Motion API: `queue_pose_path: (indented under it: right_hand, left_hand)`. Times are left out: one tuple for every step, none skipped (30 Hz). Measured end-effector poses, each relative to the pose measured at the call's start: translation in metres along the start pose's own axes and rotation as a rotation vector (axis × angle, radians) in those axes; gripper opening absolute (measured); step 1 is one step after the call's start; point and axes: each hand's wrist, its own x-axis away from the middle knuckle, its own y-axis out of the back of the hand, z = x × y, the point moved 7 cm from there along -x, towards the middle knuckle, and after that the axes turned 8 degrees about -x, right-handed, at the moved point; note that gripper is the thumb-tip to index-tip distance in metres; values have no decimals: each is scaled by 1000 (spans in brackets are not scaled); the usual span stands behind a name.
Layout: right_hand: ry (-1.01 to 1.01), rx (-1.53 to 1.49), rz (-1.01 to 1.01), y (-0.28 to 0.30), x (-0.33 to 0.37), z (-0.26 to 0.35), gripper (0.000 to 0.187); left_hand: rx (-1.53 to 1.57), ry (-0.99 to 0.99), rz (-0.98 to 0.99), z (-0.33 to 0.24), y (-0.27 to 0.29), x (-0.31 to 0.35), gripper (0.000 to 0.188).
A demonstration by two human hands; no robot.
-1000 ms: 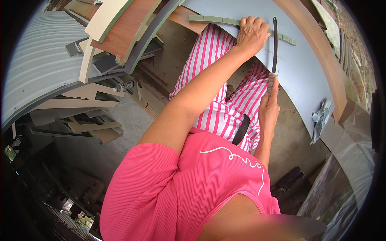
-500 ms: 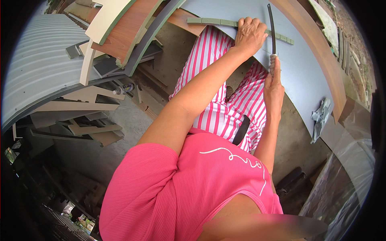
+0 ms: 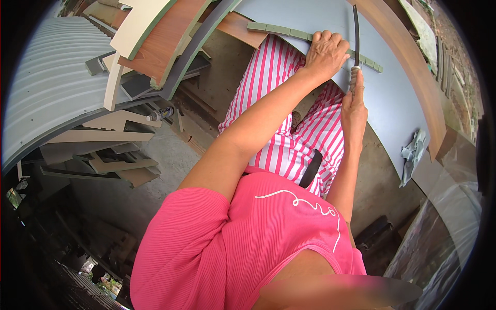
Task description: Scraping thin wood or bamboo strips using a small knife over a flat surface.
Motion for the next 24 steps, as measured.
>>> queue_pose_path:
  right_hand:
    - [-1,1,1,0,1,-1,60]
    - [9,7,-14,0,3,-2,60]
    - [20,12,-29,1,5,-2,61]
    - [19,14,-28,1,6,-2,61]
    - [-15,12,-18,1,7,-3,61]
    - [-50,10,-9,1,8,-4,61]
    - [-49,11,-6,1,9,-2,61]
    - [-70,14,-2,1,10,-2,62]
    - [-91,16,1,1,11,-3,62]
    - [-91,18,2,1,11,-3,62]
    - [-99,6,-2,1,12,-4,62]
    - [-107,-7,-7,0,12,-5,62]
    - [-108,-5,-8,-1,14,-7,62]
    - [-74,-14,-28,-2,17,-5,62]
    - [-41,-24,-49,-2,19,-4,62]
    - [-42,-22,-52,-1,21,-4,62]
    - [-91,-5,-27,-1,25,-4,61]
    - [-139,11,-2,-1,27,-5,61]
    - [-143,13,-5,-1,27,-9,61]
    - [-53,9,-39,0,25,-6,60]
    - [37,4,-72,1,23,-1,59]
    - [34,4,-77,2,21,-3,59]
    - [-11,9,-55,2,16,-1,59]
    - [-56,12,-33,2,12,-1,59]
  left_hand:
    - [5,0,9,-1,0,0,22]
    - [7,2,10,-2,0,1,22]
    - [10,-2,14,-4,0,2,21]
    - [12,-7,18,-5,1,2,21]
    - [12,-4,19,-5,0,3,21]
    - [17,-4,21,-5,0,3,20]
    - [21,-3,23,-5,0,4,20]
    - [23,-2,23,-6,0,4,20]
    - [24,-3,22,-7,0,4,19]
    - [25,-4,20,-7,1,5,19]
    - [26,-3,20,-8,1,5,19]
    - [28,-3,24,-8,1,5,19]
    - [30,-3,28,-8,1,5,19]
    - [32,-3,28,-9,0,4,19]
    - [17,6,19,-9,-1,3,19]
    - [3,14,9,-8,-2,3,20]
    - [8,13,11,-8,-2,3,20]
    - [12,13,-2,-7,-2,3,20]
    - [16,13,-15,-5,-1,4,21]
    - [22,8,-24,-5,-1,3,21]
    - [26,3,-23,-5,-1,2,21]
    - [37,5,-28,-5,-2,2,21]
    - [45,7,-33,-4,-2,1,21]
    - [45,2,-33,-4,-3,1,21]
